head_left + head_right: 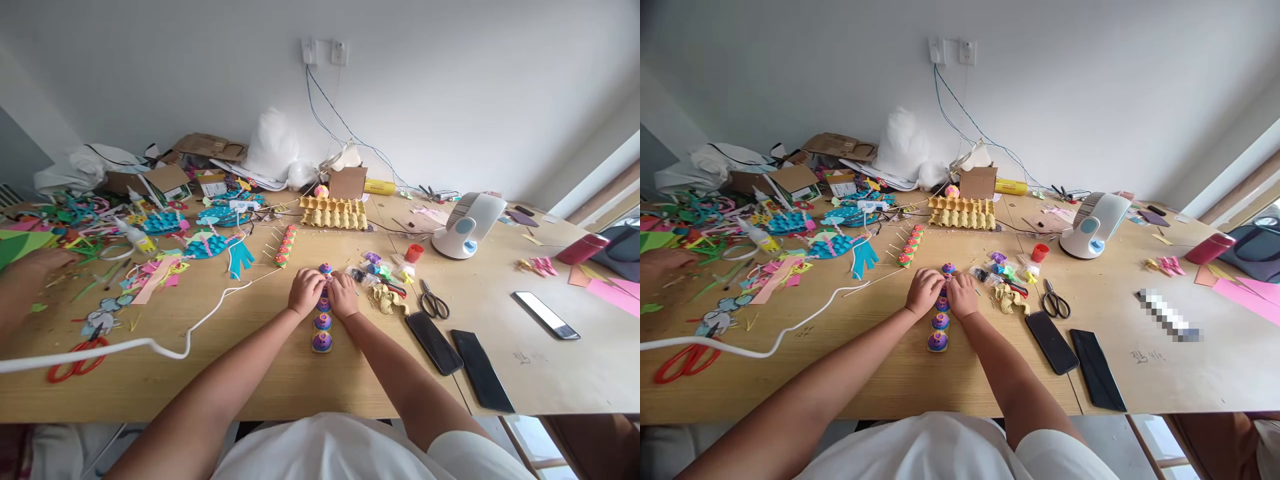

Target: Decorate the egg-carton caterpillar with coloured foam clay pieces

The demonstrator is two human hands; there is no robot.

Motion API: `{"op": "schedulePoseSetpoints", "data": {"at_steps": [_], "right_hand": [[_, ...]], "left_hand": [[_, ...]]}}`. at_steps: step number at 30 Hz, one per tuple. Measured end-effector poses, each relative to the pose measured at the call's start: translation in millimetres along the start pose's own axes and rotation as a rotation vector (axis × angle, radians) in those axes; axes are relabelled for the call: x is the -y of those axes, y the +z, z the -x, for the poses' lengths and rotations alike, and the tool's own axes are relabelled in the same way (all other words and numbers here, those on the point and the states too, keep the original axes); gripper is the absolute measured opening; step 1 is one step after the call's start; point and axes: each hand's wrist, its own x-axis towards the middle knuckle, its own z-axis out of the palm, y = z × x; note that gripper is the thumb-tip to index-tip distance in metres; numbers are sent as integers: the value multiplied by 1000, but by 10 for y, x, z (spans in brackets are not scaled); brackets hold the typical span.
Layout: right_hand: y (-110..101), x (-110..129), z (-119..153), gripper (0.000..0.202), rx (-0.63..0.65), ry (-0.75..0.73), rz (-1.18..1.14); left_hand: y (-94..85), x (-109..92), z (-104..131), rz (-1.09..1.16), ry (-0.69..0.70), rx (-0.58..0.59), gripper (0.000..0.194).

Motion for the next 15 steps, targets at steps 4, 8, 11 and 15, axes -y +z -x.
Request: {"op": "schedulePoseSetpoints", "data": {"at_steps": [4, 8, 11, 15], "right_hand": [[-44, 2, 20, 19, -29, -35, -41], [-114, 18, 27, 16, -40, -77, -74], [-255, 101, 30, 15, -25, -81, -111], [-564, 310, 13, 17, 75, -6, -265]], "left_hand": [[-115, -40, -27, -14, 52, 66, 13], [-179, -165, 10, -38, 47, 74, 13], [-249, -305, 70, -66, 8, 72, 15], [-402, -467, 102, -54, -8, 109, 13]]}}
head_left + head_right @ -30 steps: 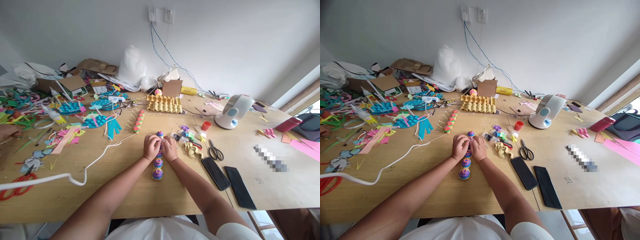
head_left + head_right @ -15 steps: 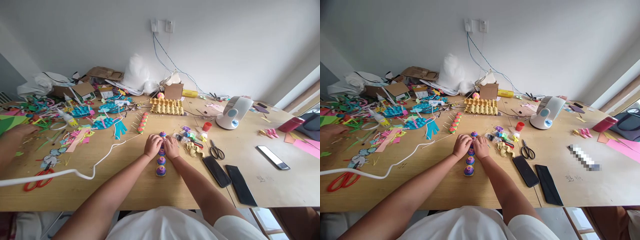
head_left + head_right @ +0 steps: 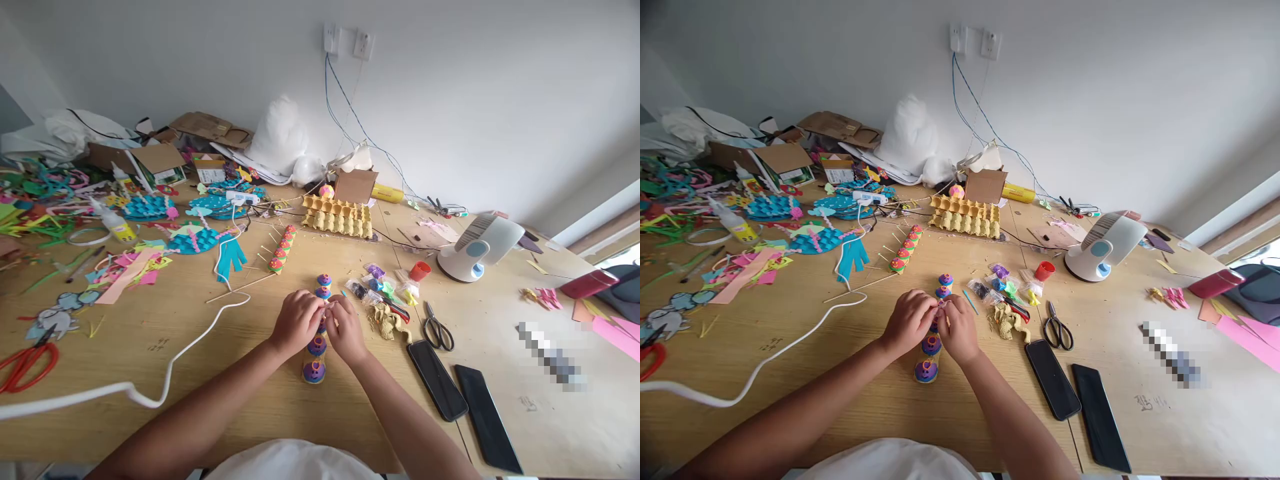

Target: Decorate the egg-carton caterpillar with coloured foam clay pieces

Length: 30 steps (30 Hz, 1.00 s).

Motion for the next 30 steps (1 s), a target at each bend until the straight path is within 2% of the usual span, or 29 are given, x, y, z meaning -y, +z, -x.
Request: {"op": "schedulePoseSetpoints", "data": {"at_steps": [3, 6, 11, 14, 21, 26, 27, 30], "right_hand": [[-124, 143, -38, 17, 15, 124, -124], [-121, 128, -58, 19, -32, 179, -135], [-23, -36, 68, 12, -55, 67, -19], [17, -81, 149, 12, -59, 43, -37], [58, -80, 163, 12, -40, 63, -148], [21, -24, 188, 9, -23, 48, -155], [17, -14, 192, 9, -15, 47, -155], [14, 0, 189, 10, -1, 56, -152]], "left_hand": [[-71, -31, -47, 4, 92, 53, 11], [-46, -5, -117, -23, 141, 73, 13], [46, 21, -83, -28, 144, 49, 11], [69, 17, -10, -30, 157, 37, 12], [120, 49, 54, 18, 152, 29, 13], [64, 46, 97, 23, 152, 54, 12], [49, 54, 103, 23, 145, 58, 13], [28, 102, 107, 7, 14, 2, 18]]}}
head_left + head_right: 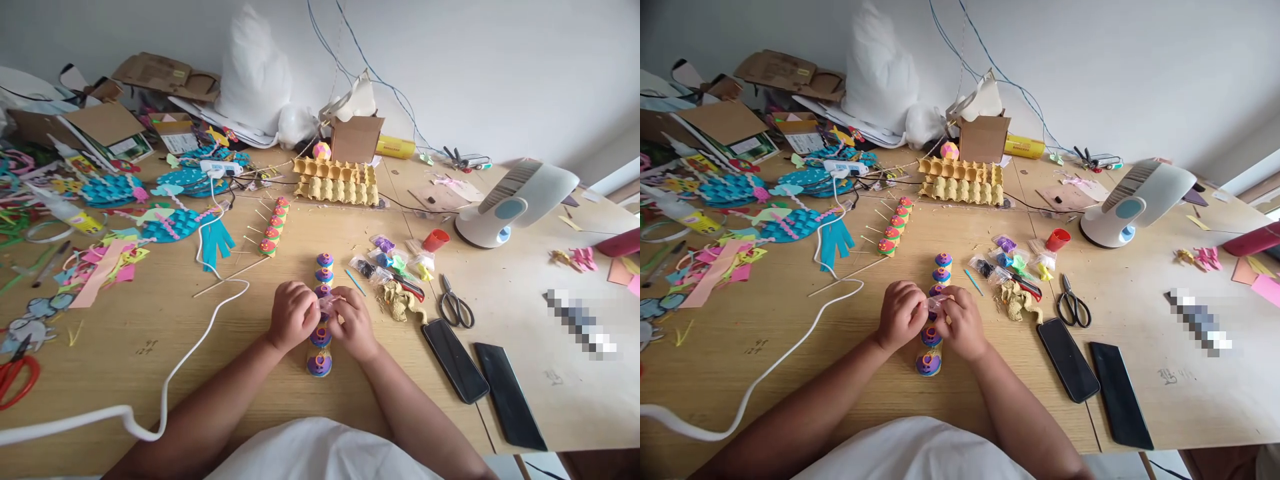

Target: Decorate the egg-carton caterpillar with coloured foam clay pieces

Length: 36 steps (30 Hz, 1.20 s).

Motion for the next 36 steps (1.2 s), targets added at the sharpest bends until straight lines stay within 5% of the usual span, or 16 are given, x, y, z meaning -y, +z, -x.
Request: {"op": "schedulePoseSetpoints", "data": {"at_steps": [8, 10, 13, 17, 19, 23, 26, 31, 36], "right_hand": [[-26, -20, -59, 17, -53, 166, -319], [-1, -39, -48, 12, -74, 250, -456], [60, -74, -36, 36, -85, 410, -717], [101, -91, -60, 38, -100, 642, -916], [96, -81, -78, 36, -160, 700, -946], [83, -54, -93, 34, -192, 734, -991], [84, -50, -92, 39, -177, 751, -1035], [61, -28, -116, 35, -210, 792, -1021], [16, 19, -152, 32, -232, 777, -958]], "left_hand": [[63, 95, -13, 293, -158, -20, 22], [65, 95, -13, 405, -205, -28, 24], [75, 82, -5, 550, -246, -14, 27], [71, 70, 5, 468, -264, -114, 13], [36, 66, -8, 353, -226, -176, 7], [-46, 34, -67, 197, -86, -96, 11], [-41, 4, -102, 158, -124, -100, 11], [38, 9, -66, 361, -280, -143, 11], [32, 90, -6, 604, -341, -29, 23]]}}
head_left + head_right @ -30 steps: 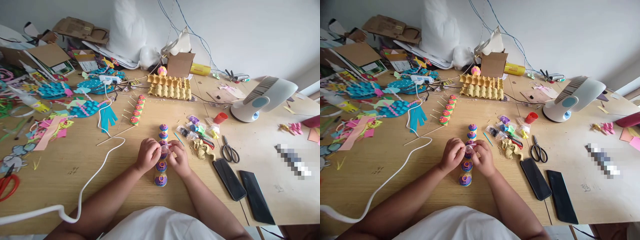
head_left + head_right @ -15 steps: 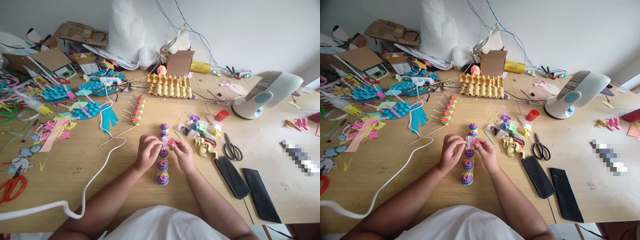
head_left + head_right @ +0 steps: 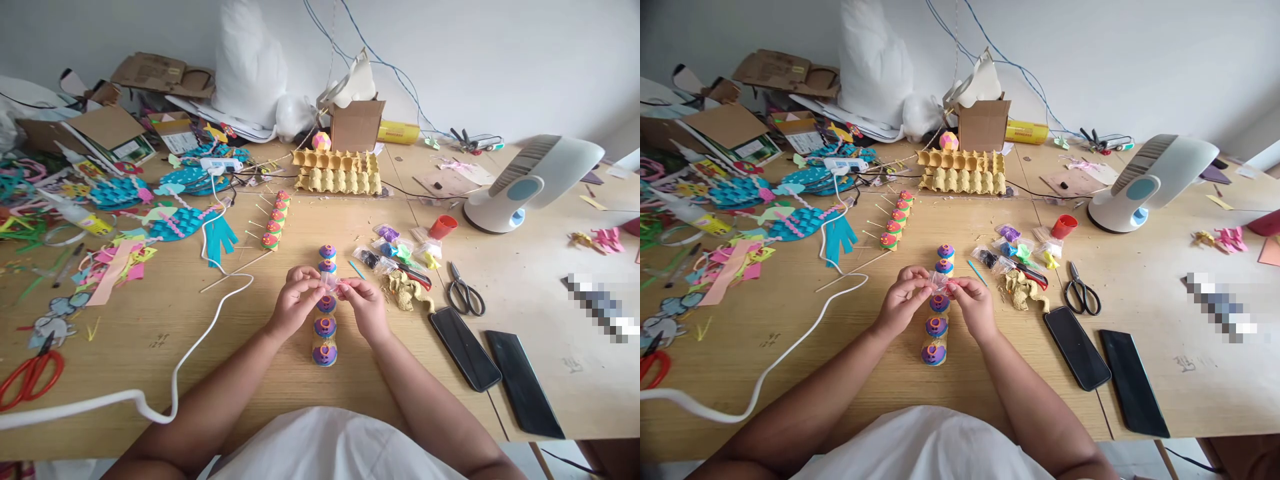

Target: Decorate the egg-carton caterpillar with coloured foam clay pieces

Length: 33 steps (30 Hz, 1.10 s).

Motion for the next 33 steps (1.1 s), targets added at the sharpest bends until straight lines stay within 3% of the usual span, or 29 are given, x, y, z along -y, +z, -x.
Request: {"op": "schedulePoseSetpoints", "data": {"at_steps": [2, 6, 10, 15, 19, 24, 33], "right_hand": [[-1, 8, 4, 33, -11, 1, 9], [-3, -17, 12, 37, -8, 3, 6], [-6, -31, 11, 34, 42, 14, -5], [-20, 0, -4, 29, 113, 18, -24], [-22, -10, 8, 23, 70, -63, 117], [-36, -45, 13, 30, 9, -231, 271], [-2, -4, 66, 45, 98, -66, 213]], "left_hand": [[-31, 15, -10, 25, -5, 53, 29], [-34, 30, -30, 72, -10, 109, 24], [5, 55, -13, 239, -112, 169, 23], [23, 76, -5, 330, -246, 81, 23], [8, 70, -23, 204, -172, 82, 24], [0, 110, -12, 172, -160, 139, 26], [-34, 46, -42, 133, -124, 188, 31]]}}
